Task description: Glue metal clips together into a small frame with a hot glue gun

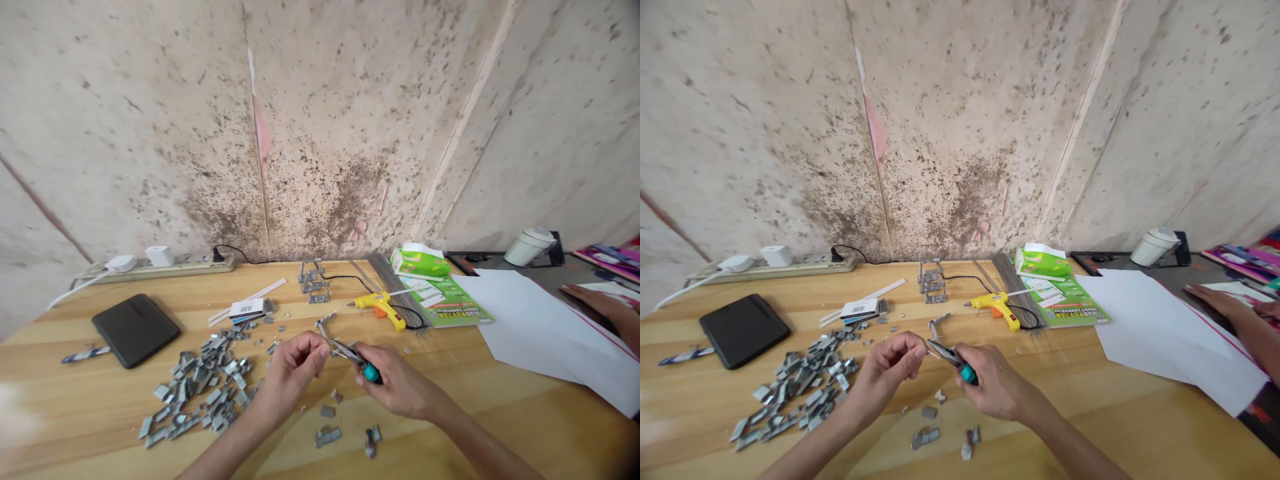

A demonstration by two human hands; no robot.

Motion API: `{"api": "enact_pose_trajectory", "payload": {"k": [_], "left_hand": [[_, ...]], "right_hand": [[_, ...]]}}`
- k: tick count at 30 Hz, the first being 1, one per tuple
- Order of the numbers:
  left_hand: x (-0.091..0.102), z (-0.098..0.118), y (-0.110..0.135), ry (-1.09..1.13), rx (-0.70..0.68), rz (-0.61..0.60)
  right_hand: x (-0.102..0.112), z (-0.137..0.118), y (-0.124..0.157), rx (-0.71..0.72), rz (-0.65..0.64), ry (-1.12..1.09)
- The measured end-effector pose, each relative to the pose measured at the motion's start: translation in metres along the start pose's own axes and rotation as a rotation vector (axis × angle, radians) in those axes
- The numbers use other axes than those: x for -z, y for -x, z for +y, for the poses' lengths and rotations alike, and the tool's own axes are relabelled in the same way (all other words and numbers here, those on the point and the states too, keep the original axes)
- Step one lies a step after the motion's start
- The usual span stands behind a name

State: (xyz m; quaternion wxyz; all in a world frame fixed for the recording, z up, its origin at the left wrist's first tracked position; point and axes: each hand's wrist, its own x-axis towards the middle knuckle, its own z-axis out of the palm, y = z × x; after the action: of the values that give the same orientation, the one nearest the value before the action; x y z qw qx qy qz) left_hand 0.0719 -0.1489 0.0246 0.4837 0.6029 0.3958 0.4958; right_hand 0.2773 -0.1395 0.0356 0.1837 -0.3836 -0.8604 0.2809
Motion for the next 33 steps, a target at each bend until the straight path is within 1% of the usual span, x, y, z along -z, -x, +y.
{"api": "enact_pose_trajectory", "payload": {"k": [3, 6, 9, 11, 15, 18, 21, 25, 27, 30, 33], "left_hand": [[0.001, 0.005, 0.003, -0.233, -0.121, 0.052], [-0.001, 0.007, 0.007, -0.38, -0.205, 0.092], [-0.003, 0.006, 0.008, -0.433, -0.261, 0.138], [-0.004, 0.004, 0.008, -0.419, -0.256, 0.158], [-0.004, 0.0, 0.005, -0.282, -0.123, 0.163], [-0.003, -0.003, 0.003, -0.125, -0.039, 0.172], [-0.002, -0.005, 0.001, 0.051, 0.04, 0.177], [-0.004, -0.005, -0.001, 0.324, 0.163, 0.127], [-0.005, -0.002, -0.002, 0.418, 0.201, 0.102], [-0.005, 0.001, -0.002, 0.47, 0.241, 0.046], [-0.005, 0.001, -0.002, 0.463, 0.26, 0.033]], "right_hand": [[0.002, -0.006, 0.003, -0.034, -0.004, 0.024], [0.002, -0.012, 0.004, -0.075, -0.01, 0.042], [0.001, -0.013, 0.004, -0.101, -0.011, 0.028], [0.001, -0.012, 0.003, -0.109, -0.015, -0.005], [0.008, -0.008, 0.002, -0.133, -0.064, -0.137], [0.015, -0.004, 0.003, -0.148, -0.063, -0.221], [0.017, 0.0, 0.003, -0.137, -0.059, -0.283], [0.01, 0.004, 0.0, -0.101, -0.043, -0.252], [0.007, 0.004, -0.001, -0.09, -0.029, -0.207], [0.005, 0.002, -0.002, -0.082, -0.02, -0.178], [0.007, 0.001, -0.002, -0.069, -0.022, -0.164]]}}
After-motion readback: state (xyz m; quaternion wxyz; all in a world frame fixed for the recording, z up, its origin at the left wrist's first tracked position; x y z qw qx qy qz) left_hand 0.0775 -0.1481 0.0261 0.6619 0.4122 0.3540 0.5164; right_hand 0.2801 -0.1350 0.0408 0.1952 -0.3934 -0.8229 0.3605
